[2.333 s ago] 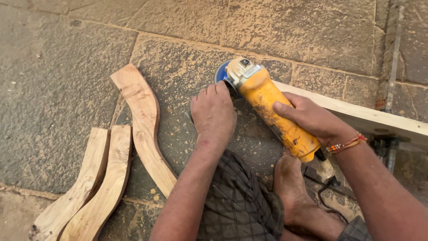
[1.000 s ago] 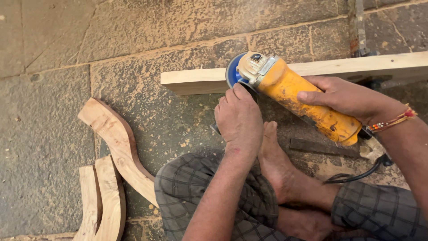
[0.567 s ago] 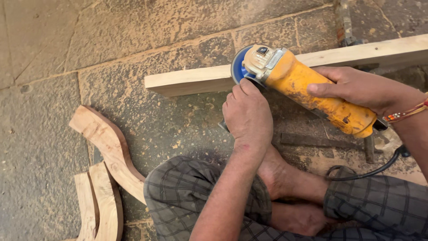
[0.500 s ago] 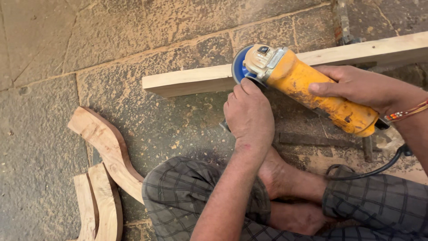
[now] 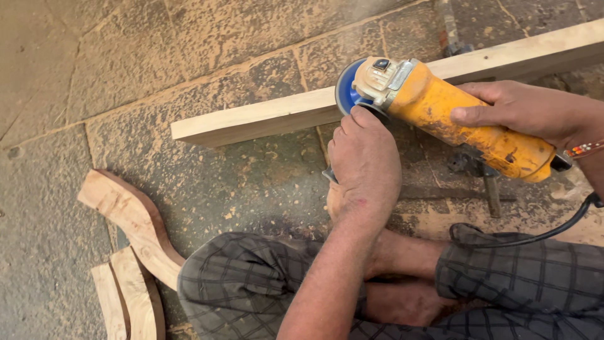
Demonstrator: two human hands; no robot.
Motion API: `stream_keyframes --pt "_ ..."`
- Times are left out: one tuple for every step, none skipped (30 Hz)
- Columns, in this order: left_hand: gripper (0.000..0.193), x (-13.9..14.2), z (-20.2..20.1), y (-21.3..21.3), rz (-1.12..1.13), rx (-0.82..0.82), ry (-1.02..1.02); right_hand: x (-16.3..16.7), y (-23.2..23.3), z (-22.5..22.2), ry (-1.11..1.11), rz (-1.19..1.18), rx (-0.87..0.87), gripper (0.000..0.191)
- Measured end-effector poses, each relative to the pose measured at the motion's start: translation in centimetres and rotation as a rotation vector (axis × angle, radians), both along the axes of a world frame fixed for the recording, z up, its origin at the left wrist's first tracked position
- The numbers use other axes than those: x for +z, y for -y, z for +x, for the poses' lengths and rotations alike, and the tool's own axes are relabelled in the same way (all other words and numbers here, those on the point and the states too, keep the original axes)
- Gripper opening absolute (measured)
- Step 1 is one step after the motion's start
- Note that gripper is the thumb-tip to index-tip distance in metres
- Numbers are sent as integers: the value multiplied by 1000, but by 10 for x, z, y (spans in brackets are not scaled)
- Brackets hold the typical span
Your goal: The person secures a curved wooden piece in a floor-mounted clamp and smooths its edges using a yellow angle grinder. They periodically remove the wood to inspect it and reposition it in the clamp before continuing to grind the surface.
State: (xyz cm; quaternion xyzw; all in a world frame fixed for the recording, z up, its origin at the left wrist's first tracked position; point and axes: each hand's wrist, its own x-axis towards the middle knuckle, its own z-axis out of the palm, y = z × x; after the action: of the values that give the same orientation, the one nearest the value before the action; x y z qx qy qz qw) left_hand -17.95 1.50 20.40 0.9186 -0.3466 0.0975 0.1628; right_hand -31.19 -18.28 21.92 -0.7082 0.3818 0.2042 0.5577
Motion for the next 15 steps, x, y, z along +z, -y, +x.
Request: stream_keyframes --pt "15 0 -3 4 9 -5 -8 -1 3 -4 -9 4 -6 73" --pt "14 0 -5 8 18 -10 -16 -2 6 -8 -52 -31 -5 73" --pt "16 -1 -8 11 13 -20 -20 -3 9 -12 -95 -67 -3 72" --pt "17 -1 -11 14 7 -30 -23 -4 13 -15 -136 -103 -1 72" --pt "19 -1 -14 17 2 -40 -25 -4 17 -19 -151 -104 2 72" --pt "18 -1 -17 22 2 -42 -26 -5 22 -22 -167 -106 4 72" --pt "16 -1 -20 27 0 -46 -25 -5 27 -26 -183 -108 6 72" --pt "15 -1 -23 32 -2 -49 -25 -6 32 -29 -186 -108 0 72" --pt "14 -2 -27 36 -8 -56 -19 -7 37 -33 -191 -108 -7 72" --pt "13 -2 -30 41 -14 -62 -14 -8 43 -38 -196 -110 -15 71" --pt "12 -2 -34 45 -21 -68 -10 -9 48 -43 -200 -114 -27 72" --pt "12 -2 -37 49 -20 -73 -11 -11 52 -48 -205 -118 -39 73" --pt "12 -2 -41 53 -19 -79 -12 -13 57 -54 -209 -122 -50 73" --pt "12 -1 -44 57 -18 -83 -13 -15 62 -60 -206 -124 -49 74" --pt "13 -1 -48 59 -26 -92 -20 -17 66 -66 -203 -124 -48 75"
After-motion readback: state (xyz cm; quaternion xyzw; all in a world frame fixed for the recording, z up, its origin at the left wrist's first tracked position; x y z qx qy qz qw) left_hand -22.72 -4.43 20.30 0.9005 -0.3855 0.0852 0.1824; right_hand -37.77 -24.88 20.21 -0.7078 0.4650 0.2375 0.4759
